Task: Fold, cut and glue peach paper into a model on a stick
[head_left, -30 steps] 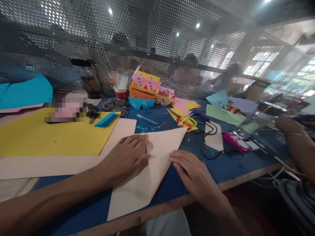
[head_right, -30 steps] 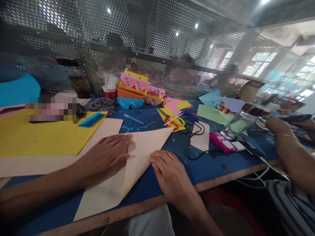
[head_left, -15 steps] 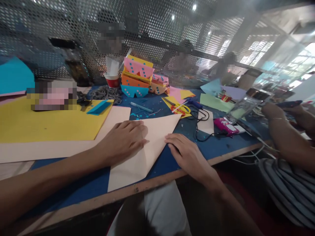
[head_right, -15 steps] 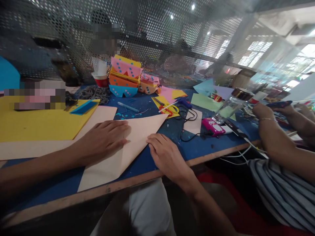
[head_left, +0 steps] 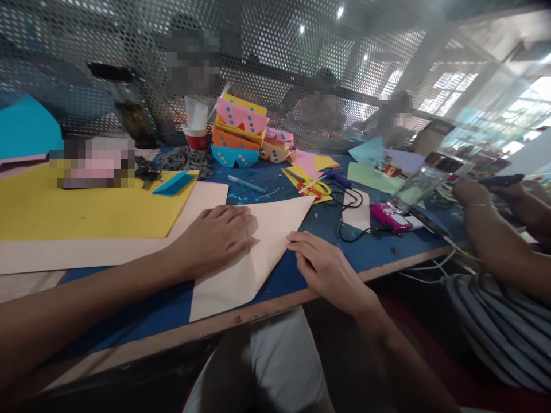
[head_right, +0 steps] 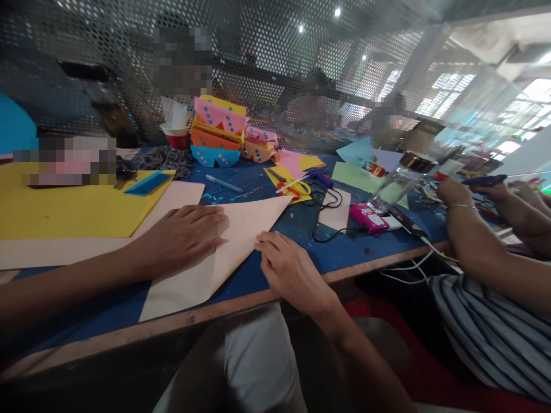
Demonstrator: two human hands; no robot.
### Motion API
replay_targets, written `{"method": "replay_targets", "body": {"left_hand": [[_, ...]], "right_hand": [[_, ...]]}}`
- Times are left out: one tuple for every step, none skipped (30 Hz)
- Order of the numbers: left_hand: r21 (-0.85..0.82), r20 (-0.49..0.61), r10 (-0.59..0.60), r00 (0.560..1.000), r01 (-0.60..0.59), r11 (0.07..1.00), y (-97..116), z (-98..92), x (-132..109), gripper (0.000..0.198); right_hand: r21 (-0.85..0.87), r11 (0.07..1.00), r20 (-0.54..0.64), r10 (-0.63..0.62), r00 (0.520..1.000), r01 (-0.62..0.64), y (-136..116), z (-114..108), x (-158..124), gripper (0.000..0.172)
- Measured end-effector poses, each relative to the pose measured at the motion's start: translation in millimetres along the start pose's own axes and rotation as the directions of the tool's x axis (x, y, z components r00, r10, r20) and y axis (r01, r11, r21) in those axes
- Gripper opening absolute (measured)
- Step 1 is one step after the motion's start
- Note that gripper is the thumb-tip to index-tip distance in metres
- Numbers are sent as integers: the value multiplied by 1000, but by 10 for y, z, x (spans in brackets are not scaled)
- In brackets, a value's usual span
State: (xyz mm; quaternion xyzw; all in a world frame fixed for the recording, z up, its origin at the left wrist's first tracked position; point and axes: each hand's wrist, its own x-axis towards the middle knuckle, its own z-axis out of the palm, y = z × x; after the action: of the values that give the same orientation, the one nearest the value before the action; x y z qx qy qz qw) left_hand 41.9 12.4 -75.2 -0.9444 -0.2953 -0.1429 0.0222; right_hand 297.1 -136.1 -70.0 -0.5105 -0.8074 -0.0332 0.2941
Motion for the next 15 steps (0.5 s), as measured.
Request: {"method": "replay_targets", "body": {"left_hand": [[-4,-5,3,1000,-3,1000,2,-2,1,56],[-8,-8,6,1000,-6,1000,4,-4,2,55],[-8,-9,9,1000,-9,1000,5,-6,3,55],[-5,-9,11,1000,-11,1000,6,-7,4,55],[1,-7,12,1000,-12,1000,6,-7,5,55],[6,-5,13,1000,-13,1000,7,-7,6,55],[9,-6,14,1000,-14,1000,7,-5,7,54],[11,-7,15,1000,-15,1000,7,-3,7,54],[10,-8,16,1000,-15,1000,7,-1,7,52],[8,-8,15,1000,-15,1000,7,0,7,52],[7,-7,14,1000,-14,1000,7,1,7,51],[9,-5,13,1000,-13,1000,8,1,8,51],[12,0,12,1000,-12,1000,9,-1,8,51],[16,6,9,1000,-9,1000,11,-4,9,52],[19,11,7,1000,-7,1000,12,-8,10,52]], "right_hand": [[-11,1000,1,-7,1000,7,5,3,-4,39],[-22,1000,4,-13,1000,13,9,4,-5,39],[-32,999,10,-20,1000,20,10,3,-5,39],[-40,999,17,-29,999,29,9,1,-4,39],[-48,998,22,-37,999,38,6,-3,-2,38],[-55,997,23,-46,999,48,2,-8,0,38],[-62,997,24,-54,998,55,-5,-14,2,37],[-69,996,23,-58,998,59,-12,-21,4,37],[-75,995,24,-58,998,59,-19,-28,6,36],[-74,996,26,-56,998,58,-25,-34,8,35],[-65,996,31,-56,998,58,-31,-40,11,35],[-51,997,37,-57,998,59,-36,-45,13,35],[-34,998,42,-58,997,60,-39,-48,15,35],[-19,998,42,-63,997,64,-41,-51,16,35],[-10,998,42,-67,997,68,-42,-53,17,35]]}}
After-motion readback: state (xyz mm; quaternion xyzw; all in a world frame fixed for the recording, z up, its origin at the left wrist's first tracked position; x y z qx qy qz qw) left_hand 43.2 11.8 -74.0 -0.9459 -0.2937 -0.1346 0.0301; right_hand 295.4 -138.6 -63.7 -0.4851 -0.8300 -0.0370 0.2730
